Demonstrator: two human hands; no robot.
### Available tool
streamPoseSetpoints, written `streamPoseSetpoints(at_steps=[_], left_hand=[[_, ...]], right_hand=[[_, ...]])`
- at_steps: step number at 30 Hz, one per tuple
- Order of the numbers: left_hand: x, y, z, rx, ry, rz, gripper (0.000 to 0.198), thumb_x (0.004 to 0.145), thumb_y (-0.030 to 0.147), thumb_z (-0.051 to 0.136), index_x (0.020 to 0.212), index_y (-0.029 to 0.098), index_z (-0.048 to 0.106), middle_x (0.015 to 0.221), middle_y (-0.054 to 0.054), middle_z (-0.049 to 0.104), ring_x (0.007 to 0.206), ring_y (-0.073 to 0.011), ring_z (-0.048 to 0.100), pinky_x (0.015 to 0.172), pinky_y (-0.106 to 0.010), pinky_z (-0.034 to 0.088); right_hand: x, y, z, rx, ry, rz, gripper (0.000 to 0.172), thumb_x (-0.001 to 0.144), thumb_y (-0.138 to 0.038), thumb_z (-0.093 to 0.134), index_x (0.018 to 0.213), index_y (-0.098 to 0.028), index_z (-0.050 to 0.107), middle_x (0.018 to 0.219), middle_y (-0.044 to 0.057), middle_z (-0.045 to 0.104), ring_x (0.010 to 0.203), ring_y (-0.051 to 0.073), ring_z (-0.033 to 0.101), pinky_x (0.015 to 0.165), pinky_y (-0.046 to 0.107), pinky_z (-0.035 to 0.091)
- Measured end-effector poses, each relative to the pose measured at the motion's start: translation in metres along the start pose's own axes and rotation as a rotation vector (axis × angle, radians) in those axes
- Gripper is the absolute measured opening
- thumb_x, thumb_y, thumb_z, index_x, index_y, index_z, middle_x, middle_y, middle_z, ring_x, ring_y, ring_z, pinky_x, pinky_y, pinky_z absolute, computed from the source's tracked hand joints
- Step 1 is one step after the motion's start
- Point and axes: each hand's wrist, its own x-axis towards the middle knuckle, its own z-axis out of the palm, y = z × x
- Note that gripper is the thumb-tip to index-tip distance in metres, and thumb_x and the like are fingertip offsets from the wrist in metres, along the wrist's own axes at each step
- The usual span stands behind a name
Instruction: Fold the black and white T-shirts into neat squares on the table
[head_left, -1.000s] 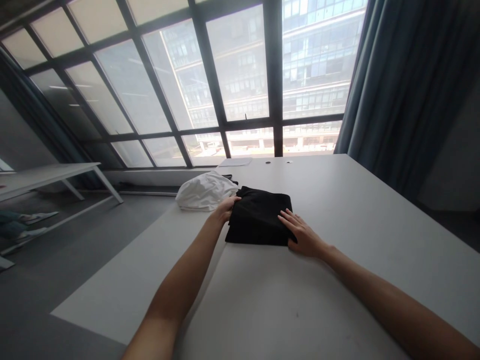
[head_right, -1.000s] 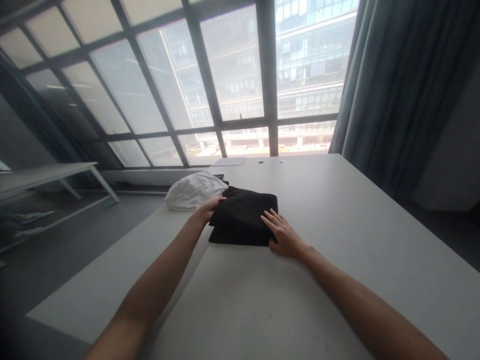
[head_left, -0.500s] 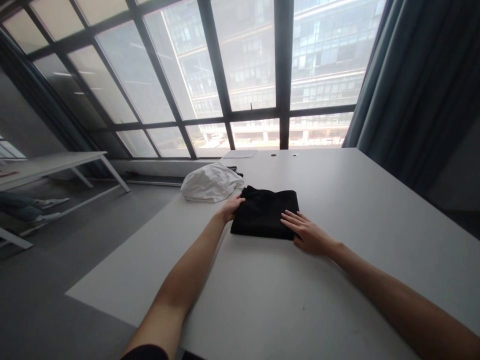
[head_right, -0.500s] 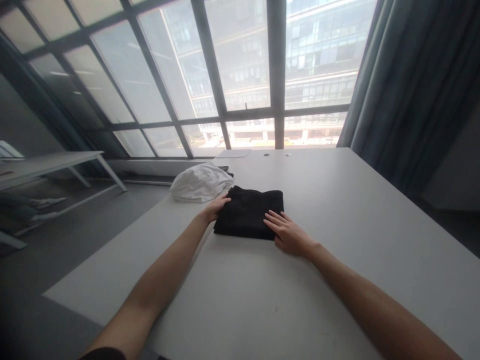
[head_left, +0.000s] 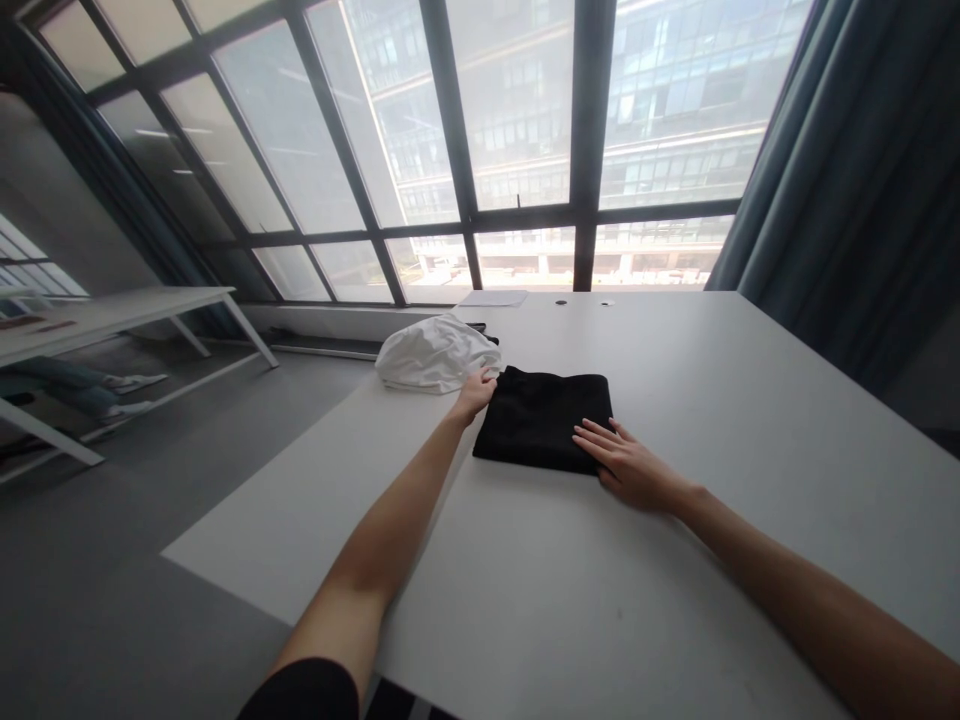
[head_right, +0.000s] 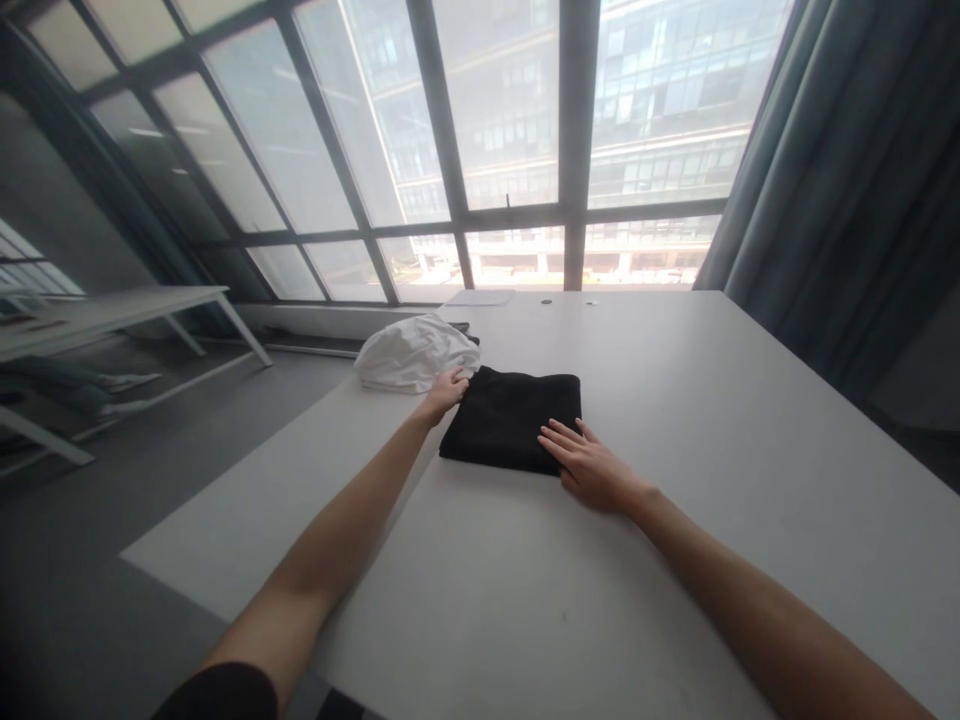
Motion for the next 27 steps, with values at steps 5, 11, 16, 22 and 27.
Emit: streamPoseSetpoints(at_steps=[5, 11, 16, 22, 27], left_hand=[[-0.015, 0.018, 0.023, 0.375, 0.06, 0.341, 0.044, 0.096, 0.017, 0.048, 0.139, 0.013, 0.057, 0.148, -0.014, 0.052, 0.141, -0.0237, 0.043, 0.121, -0.036, 0.028], [-0.047, -0.001, 0.061, 0.908, -0.261, 0.522, 0.056, 0.104, 0.051, 0.037, 0.154, 0.027, 0.041, 0.164, -0.007, 0.03, 0.153, -0.0324, 0.021, 0.12, -0.061, 0.019], [-0.047, -0.013, 0.063, 1.0, -0.277, 0.513, 0.059, 0.104, 0.055, 0.029, 0.157, 0.029, 0.035, 0.167, -0.007, 0.022, 0.154, -0.0315, 0.016, 0.12, -0.061, 0.018], [-0.043, -0.011, 0.061, 1.003, -0.284, 0.512, 0.058, 0.104, 0.055, 0.03, 0.156, 0.029, 0.036, 0.167, -0.007, 0.022, 0.154, -0.0309, 0.016, 0.12, -0.061, 0.018], [-0.043, -0.011, 0.061, 0.999, -0.286, 0.508, 0.057, 0.105, 0.054, 0.03, 0.155, 0.029, 0.037, 0.167, -0.006, 0.024, 0.154, -0.0309, 0.016, 0.12, -0.061, 0.018]], right_hand=[[0.0, -0.006, -0.005, -0.03, -0.064, -0.001, 0.067, 0.1, -0.041, 0.049, 0.16, -0.024, 0.026, 0.162, 0.01, 0.032, 0.152, 0.029, 0.025, 0.124, 0.06, 0.012], [0.0, 0.005, 0.0, 0.034, 0.051, 0.087, 0.06, 0.105, -0.045, 0.036, 0.16, -0.026, 0.027, 0.161, 0.008, 0.036, 0.151, 0.026, 0.028, 0.124, 0.055, 0.018], [0.001, 0.031, 0.004, 0.058, 0.385, 0.37, 0.058, 0.106, -0.04, 0.025, 0.161, -0.021, 0.025, 0.162, 0.01, 0.033, 0.153, 0.024, 0.023, 0.122, 0.052, 0.024], [-0.001, 0.034, 0.002, 0.061, 0.059, 0.3, 0.054, 0.105, -0.039, 0.032, 0.157, -0.026, 0.035, 0.164, 0.007, 0.03, 0.153, 0.025, 0.02, 0.122, 0.06, 0.015], [-0.005, 0.024, -0.01, 0.066, 0.089, 0.212, 0.057, 0.101, -0.045, 0.045, 0.155, -0.026, 0.039, 0.162, 0.01, 0.033, 0.153, 0.028, 0.021, 0.121, 0.06, 0.016]])
